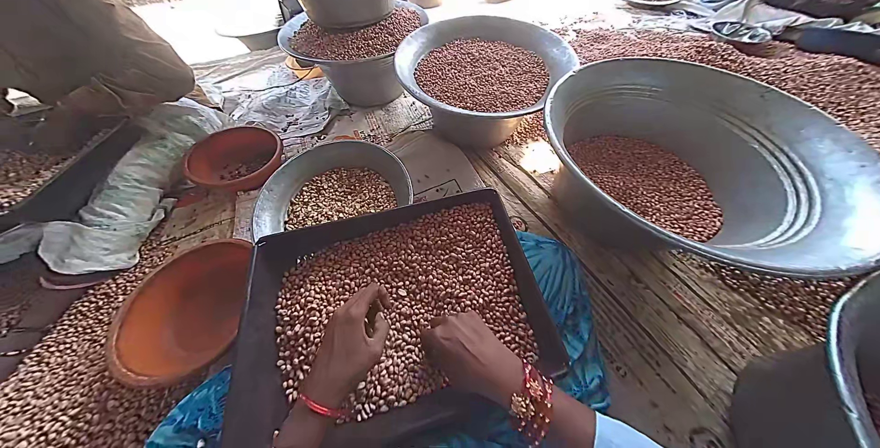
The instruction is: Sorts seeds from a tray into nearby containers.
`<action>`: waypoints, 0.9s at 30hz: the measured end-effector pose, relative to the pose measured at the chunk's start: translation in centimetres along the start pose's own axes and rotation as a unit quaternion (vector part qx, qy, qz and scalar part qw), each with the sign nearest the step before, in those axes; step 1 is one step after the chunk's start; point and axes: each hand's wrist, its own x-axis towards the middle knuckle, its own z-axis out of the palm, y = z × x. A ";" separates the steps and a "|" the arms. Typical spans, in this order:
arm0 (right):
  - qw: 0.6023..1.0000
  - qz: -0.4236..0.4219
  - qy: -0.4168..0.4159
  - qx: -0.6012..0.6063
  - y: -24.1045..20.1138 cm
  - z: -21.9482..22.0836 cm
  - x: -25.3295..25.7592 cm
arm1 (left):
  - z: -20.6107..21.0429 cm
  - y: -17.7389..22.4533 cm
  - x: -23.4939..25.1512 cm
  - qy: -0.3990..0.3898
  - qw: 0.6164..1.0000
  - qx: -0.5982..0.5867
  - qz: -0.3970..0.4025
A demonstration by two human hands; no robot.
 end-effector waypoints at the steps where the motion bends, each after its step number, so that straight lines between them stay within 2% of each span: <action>1: 1.000 0.002 -0.012 0.002 0.1 -0.1 0.1 | -0.4 -0.1 0.6 0.006 1.000 0.009 -0.002; 5: 0.998 0.010 -0.049 0.028 0.7 -1.2 0.1 | 0.4 0.1 2.4 -0.027 0.997 0.072 0.031; 7: 0.994 0.023 -0.007 0.103 1.7 -2.0 -0.1 | 1.1 0.7 2.8 -0.068 0.993 0.099 0.022; 10: 0.966 0.103 0.108 0.213 2.8 -3.6 -0.2 | 1.5 0.7 3.1 -0.103 0.988 0.113 0.000; 13: 0.961 0.121 0.178 0.174 3.6 -4.3 0.4 | 0.4 -0.3 3.6 -0.054 0.998 0.017 -0.016; 15: 0.971 0.106 0.183 0.112 3.5 -4.1 0.9 | -1.0 -1.4 4.0 -0.018 0.993 -0.104 -0.060; 17: 0.979 0.109 0.161 0.065 2.8 -3.7 1.6 | -2.0 -2.2 4.5 0.002 0.983 -0.164 -0.085; 19: 0.984 0.129 0.119 0.029 2.1 -3.8 2.1 | -2.6 -1.6 4.8 -0.002 0.989 -0.118 -0.089; 22: 0.987 0.137 0.084 0.021 1.7 -3.8 2.5 | -1.4 -0.6 5.3 -0.009 0.999 0.012 -0.045; 24: 0.986 0.128 0.086 0.057 2.4 -4.0 2.4 | -0.2 -0.5 5.5 -0.029 0.996 0.075 -0.025; 27: 0.965 0.103 0.146 0.193 4.1 -5.0 1.5 | 0.9 -0.4 5.8 -0.042 0.992 0.116 -0.029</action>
